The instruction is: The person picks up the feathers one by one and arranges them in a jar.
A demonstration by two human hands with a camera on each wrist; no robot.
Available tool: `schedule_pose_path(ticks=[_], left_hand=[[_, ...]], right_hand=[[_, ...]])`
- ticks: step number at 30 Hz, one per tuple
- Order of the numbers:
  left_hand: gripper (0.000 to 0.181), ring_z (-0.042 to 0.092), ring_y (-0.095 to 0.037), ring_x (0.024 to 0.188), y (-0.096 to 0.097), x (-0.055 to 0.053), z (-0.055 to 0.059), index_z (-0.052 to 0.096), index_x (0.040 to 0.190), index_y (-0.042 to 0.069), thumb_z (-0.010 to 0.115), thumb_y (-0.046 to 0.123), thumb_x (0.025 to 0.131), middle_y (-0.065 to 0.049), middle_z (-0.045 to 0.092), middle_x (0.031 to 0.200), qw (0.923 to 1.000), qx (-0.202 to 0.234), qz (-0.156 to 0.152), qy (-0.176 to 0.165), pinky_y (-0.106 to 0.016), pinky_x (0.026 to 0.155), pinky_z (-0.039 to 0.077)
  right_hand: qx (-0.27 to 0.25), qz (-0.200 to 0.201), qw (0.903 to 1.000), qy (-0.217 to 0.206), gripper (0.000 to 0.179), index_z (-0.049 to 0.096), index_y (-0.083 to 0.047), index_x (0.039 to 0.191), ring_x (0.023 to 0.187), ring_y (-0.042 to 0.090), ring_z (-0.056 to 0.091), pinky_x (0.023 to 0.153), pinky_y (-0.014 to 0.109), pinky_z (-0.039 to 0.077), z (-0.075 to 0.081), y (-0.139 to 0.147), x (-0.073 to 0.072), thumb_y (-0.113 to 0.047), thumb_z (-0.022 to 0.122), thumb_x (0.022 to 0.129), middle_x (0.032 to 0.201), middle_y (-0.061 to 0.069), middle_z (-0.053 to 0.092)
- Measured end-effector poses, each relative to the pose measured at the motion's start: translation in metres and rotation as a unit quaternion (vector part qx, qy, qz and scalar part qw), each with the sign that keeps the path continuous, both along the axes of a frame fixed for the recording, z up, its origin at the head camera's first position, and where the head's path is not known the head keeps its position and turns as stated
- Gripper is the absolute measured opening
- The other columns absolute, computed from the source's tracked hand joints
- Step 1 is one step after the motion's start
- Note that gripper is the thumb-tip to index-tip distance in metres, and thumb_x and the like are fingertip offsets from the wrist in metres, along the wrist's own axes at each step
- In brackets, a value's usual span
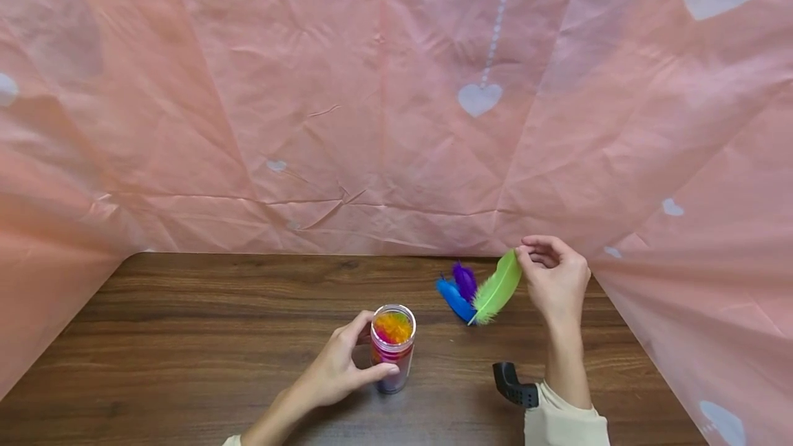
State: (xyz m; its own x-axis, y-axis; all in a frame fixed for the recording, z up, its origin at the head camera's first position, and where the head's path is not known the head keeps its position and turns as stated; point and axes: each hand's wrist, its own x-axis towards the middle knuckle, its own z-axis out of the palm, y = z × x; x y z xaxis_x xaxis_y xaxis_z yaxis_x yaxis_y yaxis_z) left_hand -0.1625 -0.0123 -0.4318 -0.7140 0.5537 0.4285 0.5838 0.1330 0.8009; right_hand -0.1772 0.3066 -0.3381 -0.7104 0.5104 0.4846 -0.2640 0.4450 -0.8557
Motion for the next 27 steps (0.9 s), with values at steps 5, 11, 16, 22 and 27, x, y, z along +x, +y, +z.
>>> schedule_pose_path(ticks=[5, 11, 16, 22, 27], left_hand=[[0.054, 0.070, -0.014, 0.103, 0.000, -0.001, 0.000, 0.055, 0.129, 0.008, 0.087, 0.020, 0.087, -0.006, 0.071, 0.117, 1.0000, 0.000, -0.002, 0.005, -0.031, 0.095, 0.059], [0.054, 0.070, -0.014, 0.103, 0.000, 0.000, 0.000, 0.055, 0.129, 0.008, 0.087, 0.019, 0.087, -0.006, 0.071, 0.117, 1.0000, 0.004, -0.002, 0.003, -0.031, 0.095, 0.059], [0.054, 0.070, -0.014, 0.103, 0.000, 0.000, -0.001, 0.055, 0.129, 0.009, 0.087, 0.020, 0.087, -0.005, 0.071, 0.117, 1.0000, 0.002, -0.001, 0.002, -0.032, 0.095, 0.059], [0.054, 0.070, -0.014, 0.104, 0.001, 0.000, 0.000, 0.055, 0.129, 0.009, 0.086, 0.022, 0.087, -0.005, 0.071, 0.118, 1.0000, -0.004, -0.001, 0.002, -0.032, 0.096, 0.059], [0.054, 0.070, -0.015, 0.105, 0.000, 0.001, 0.000, 0.055, 0.129, 0.009, 0.086, 0.022, 0.087, -0.005, 0.071, 0.118, 1.0000, -0.005, 0.000, 0.003, -0.034, 0.096, 0.059]], right_hand=[[-0.015, -0.001, 0.9997, 0.019, 0.014, 0.076, 0.000, 0.089, 0.066, -0.005, 0.066, 0.064, 0.007, 0.054, 0.010, -0.007, 0.007, 0.013, 0.073, 0.085, 0.071, -0.019, 0.069], [-0.041, 0.009, 0.9983, 0.041, 0.022, 0.077, -0.007, 0.087, 0.066, -0.002, 0.067, 0.062, 0.009, 0.055, 0.020, -0.016, 0.011, 0.014, 0.073, 0.084, 0.073, -0.013, 0.071], [-0.036, 0.018, 0.9970, 0.066, 0.015, 0.075, 0.004, 0.089, 0.066, -0.001, 0.068, 0.064, 0.010, 0.056, 0.028, -0.028, 0.015, 0.017, 0.072, 0.083, 0.075, -0.011, 0.073], [-0.047, 0.043, 0.9944, 0.084, 0.019, 0.075, 0.003, 0.089, 0.066, 0.000, 0.068, 0.065, 0.010, 0.057, 0.034, -0.039, 0.019, 0.020, 0.072, 0.082, 0.077, -0.008, 0.074], [-0.052, 0.059, 0.9929, 0.089, 0.016, 0.073, 0.010, 0.094, 0.067, 0.002, 0.069, 0.066, 0.011, 0.057, 0.037, -0.046, 0.022, 0.020, 0.072, 0.082, 0.078, -0.006, 0.074]])
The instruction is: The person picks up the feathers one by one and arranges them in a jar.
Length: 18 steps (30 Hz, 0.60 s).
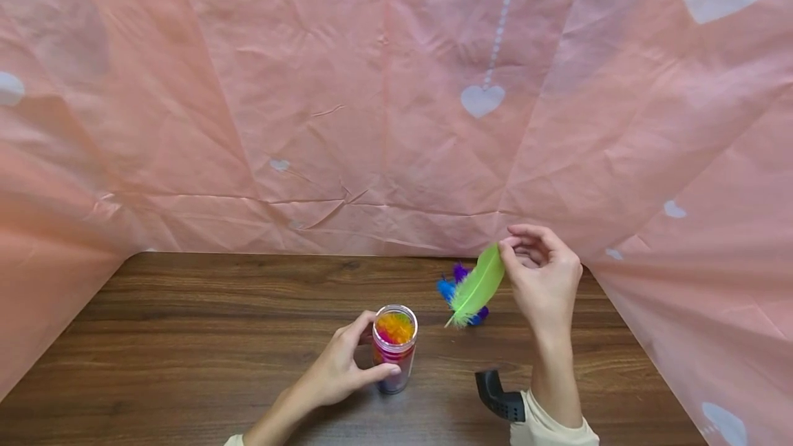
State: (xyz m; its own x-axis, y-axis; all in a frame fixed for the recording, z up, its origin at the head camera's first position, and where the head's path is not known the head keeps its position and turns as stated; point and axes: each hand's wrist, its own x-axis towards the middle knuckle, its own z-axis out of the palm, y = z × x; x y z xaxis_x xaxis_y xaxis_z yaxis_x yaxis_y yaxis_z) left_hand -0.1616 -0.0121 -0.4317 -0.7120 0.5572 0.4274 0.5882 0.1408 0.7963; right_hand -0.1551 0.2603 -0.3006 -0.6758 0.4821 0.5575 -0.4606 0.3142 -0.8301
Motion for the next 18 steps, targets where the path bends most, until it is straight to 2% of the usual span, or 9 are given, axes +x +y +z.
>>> schedule_pose_path(ticks=[5, 10, 18], left_hand=[[0.054, 0.070, -0.015, 0.104, 0.000, 0.001, 0.001, 0.055, 0.129, 0.009, 0.087, 0.022, 0.087, -0.005, 0.071, 0.118, 1.0000, -0.003, 0.004, -0.002, -0.033, 0.096, 0.059], [0.054, 0.070, -0.015, 0.104, 0.000, 0.001, 0.001, 0.056, 0.128, 0.009, 0.087, 0.022, 0.086, -0.005, 0.071, 0.118, 1.0000, -0.003, 0.005, -0.002, -0.033, 0.096, 0.059], [0.055, 0.069, -0.014, 0.105, 0.000, 0.001, 0.000, 0.055, 0.129, 0.009, 0.087, 0.022, 0.086, -0.004, 0.071, 0.118, 1.0000, -0.003, 0.005, -0.006, -0.033, 0.096, 0.058]], right_hand=[[0.009, 0.007, 0.9999, 0.010, 0.015, 0.070, 0.016, 0.096, 0.068, 0.002, 0.069, 0.067, 0.011, 0.057, 0.004, -0.005, 0.002, 0.021, 0.072, 0.082, 0.077, -0.006, 0.074], [-0.009, 0.034, 0.9991, 0.021, 0.016, 0.068, 0.019, 0.097, 0.069, 0.004, 0.070, 0.067, 0.012, 0.058, 0.006, -0.010, 0.004, 0.023, 0.071, 0.081, 0.079, -0.001, 0.074], [-0.043, 0.066, 0.9966, 0.026, 0.018, 0.070, 0.016, 0.096, 0.071, 0.008, 0.071, 0.068, 0.015, 0.059, 0.012, -0.022, 0.010, 0.025, 0.071, 0.081, 0.080, 0.004, 0.074]])
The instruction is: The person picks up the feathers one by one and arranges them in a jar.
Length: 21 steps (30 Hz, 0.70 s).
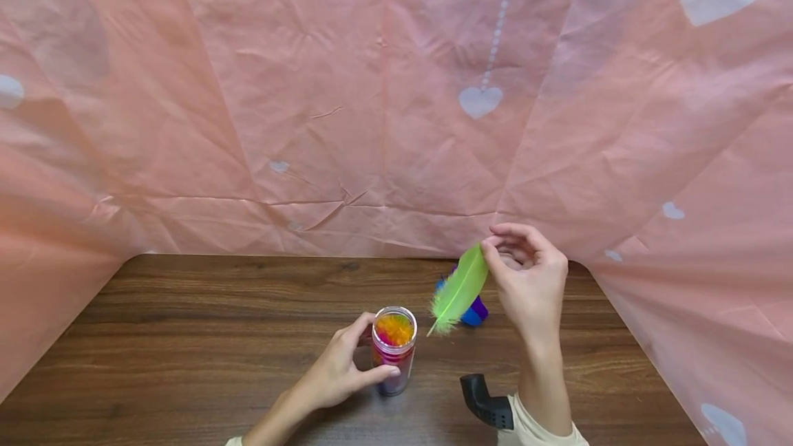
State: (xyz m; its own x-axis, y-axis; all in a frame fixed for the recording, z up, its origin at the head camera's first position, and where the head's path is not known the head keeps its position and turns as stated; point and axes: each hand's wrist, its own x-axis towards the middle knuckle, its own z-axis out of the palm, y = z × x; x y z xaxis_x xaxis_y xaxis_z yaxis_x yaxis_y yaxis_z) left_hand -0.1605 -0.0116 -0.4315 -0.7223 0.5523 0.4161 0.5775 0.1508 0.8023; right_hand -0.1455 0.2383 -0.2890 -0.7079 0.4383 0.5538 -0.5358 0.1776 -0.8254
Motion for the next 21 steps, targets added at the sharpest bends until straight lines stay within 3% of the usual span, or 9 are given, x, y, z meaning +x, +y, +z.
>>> schedule_pose_path(ticks=[7, 21], left_hand=[[0.055, 0.069, -0.013, 0.104, 0.000, 0.000, -0.001, 0.056, 0.128, 0.009, 0.088, 0.022, 0.086, -0.004, 0.071, 0.117, 1.0000, 0.001, 0.003, 0.008, -0.031, 0.096, 0.058], [0.055, 0.070, -0.016, 0.104, 0.000, -0.001, 0.001, 0.055, 0.129, 0.009, 0.087, 0.022, 0.087, -0.005, 0.071, 0.119, 1.0000, 0.006, -0.005, 0.001, -0.033, 0.095, 0.059]], right_hand=[[-0.006, 0.038, 0.9992, 0.015, 0.018, 0.068, 0.019, 0.097, 0.072, 0.010, 0.071, 0.068, 0.016, 0.060, 0.008, -0.015, 0.005, 0.026, 0.070, 0.080, 0.081, 0.007, 0.073], [0.061, 0.051, 0.9968, 0.004, 0.029, 0.074, 0.002, 0.095, 0.075, 0.009, 0.070, 0.070, 0.020, 0.062, 0.003, -0.041, -0.006, 0.027, 0.071, 0.079, 0.094, 0.006, 0.072]])
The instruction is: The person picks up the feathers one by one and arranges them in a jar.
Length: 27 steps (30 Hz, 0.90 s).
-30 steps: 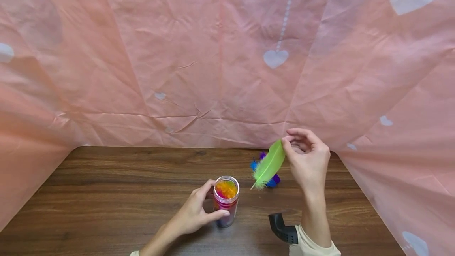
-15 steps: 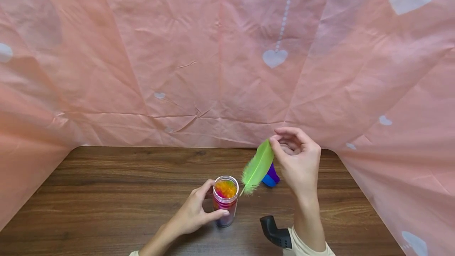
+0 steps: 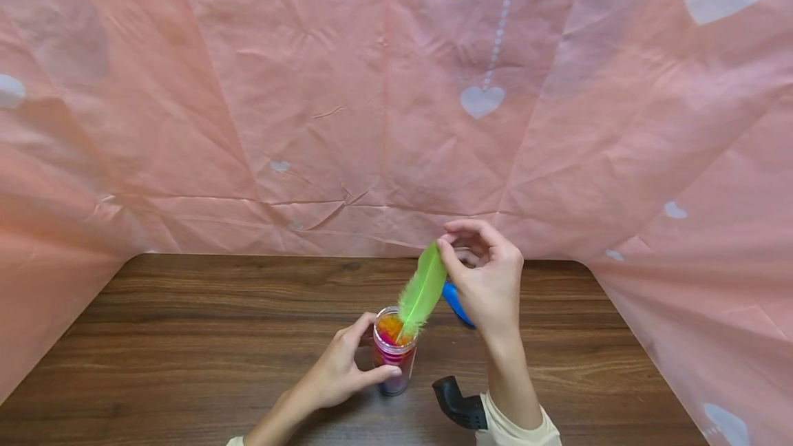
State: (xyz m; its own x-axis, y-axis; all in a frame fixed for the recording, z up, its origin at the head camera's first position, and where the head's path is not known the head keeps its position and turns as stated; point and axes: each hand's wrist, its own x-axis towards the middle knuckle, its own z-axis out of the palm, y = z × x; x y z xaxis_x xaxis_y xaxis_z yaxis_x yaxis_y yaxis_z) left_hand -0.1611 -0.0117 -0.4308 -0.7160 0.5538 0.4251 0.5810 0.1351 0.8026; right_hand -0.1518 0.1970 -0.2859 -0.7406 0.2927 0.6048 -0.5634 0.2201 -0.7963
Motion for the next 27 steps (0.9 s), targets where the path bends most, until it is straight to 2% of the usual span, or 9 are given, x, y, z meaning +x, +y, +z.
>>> schedule_pose_path(ticks=[3, 8, 11, 20, 27], left_hand=[[0.055, 0.070, -0.015, 0.104, 0.000, 0.000, 0.000, 0.055, 0.129, 0.009, 0.087, 0.021, 0.087, -0.006, 0.071, 0.118, 1.0000, 0.002, 0.000, 0.002, -0.033, 0.095, 0.059], [0.055, 0.070, -0.017, 0.105, 0.000, 0.000, -0.001, 0.055, 0.129, 0.008, 0.087, 0.020, 0.086, -0.007, 0.071, 0.117, 1.0000, 0.005, 0.000, 0.006, -0.034, 0.094, 0.060], [0.054, 0.070, -0.017, 0.104, 0.000, 0.000, -0.001, 0.055, 0.128, 0.008, 0.087, 0.020, 0.086, -0.007, 0.071, 0.117, 1.0000, 0.005, -0.001, 0.005, -0.033, 0.094, 0.060], [0.054, 0.070, -0.013, 0.103, 0.000, 0.000, 0.000, 0.055, 0.128, 0.009, 0.088, 0.021, 0.086, -0.006, 0.071, 0.117, 1.0000, 0.003, 0.001, 0.007, -0.033, 0.094, 0.060], [0.054, 0.070, -0.013, 0.104, 0.000, -0.001, -0.001, 0.055, 0.128, 0.008, 0.087, 0.019, 0.087, -0.007, 0.071, 0.117, 0.9999, 0.009, -0.004, 0.006, -0.031, 0.093, 0.060]], right_hand=[[0.022, -0.004, 0.9997, 0.005, 0.027, 0.073, 0.005, 0.095, 0.074, 0.008, 0.070, 0.070, 0.020, 0.062, -0.003, -0.003, -0.003, 0.026, 0.072, 0.079, 0.093, 0.007, 0.071], [0.049, 0.000, 0.9988, 0.011, 0.021, 0.068, 0.017, 0.098, 0.074, 0.006, 0.070, 0.070, 0.018, 0.061, -0.007, -0.008, -0.005, 0.024, 0.074, 0.079, 0.089, -0.003, 0.072], [0.055, 0.001, 0.9984, 0.014, 0.021, 0.068, 0.017, 0.099, 0.075, 0.006, 0.070, 0.071, 0.017, 0.061, -0.008, -0.009, -0.006, 0.023, 0.075, 0.080, 0.090, -0.006, 0.072], [0.068, -0.003, 0.9971, 0.033, 0.021, 0.068, 0.017, 0.098, 0.078, 0.005, 0.071, 0.072, 0.017, 0.061, -0.003, -0.009, -0.006, 0.024, 0.075, 0.079, 0.093, -0.004, 0.072], [0.111, 0.012, 0.9937, 0.016, 0.020, 0.070, 0.011, 0.097, 0.074, 0.007, 0.070, 0.065, 0.017, 0.059, -0.012, -0.016, -0.002, 0.019, 0.076, 0.081, 0.086, 0.016, 0.072]])
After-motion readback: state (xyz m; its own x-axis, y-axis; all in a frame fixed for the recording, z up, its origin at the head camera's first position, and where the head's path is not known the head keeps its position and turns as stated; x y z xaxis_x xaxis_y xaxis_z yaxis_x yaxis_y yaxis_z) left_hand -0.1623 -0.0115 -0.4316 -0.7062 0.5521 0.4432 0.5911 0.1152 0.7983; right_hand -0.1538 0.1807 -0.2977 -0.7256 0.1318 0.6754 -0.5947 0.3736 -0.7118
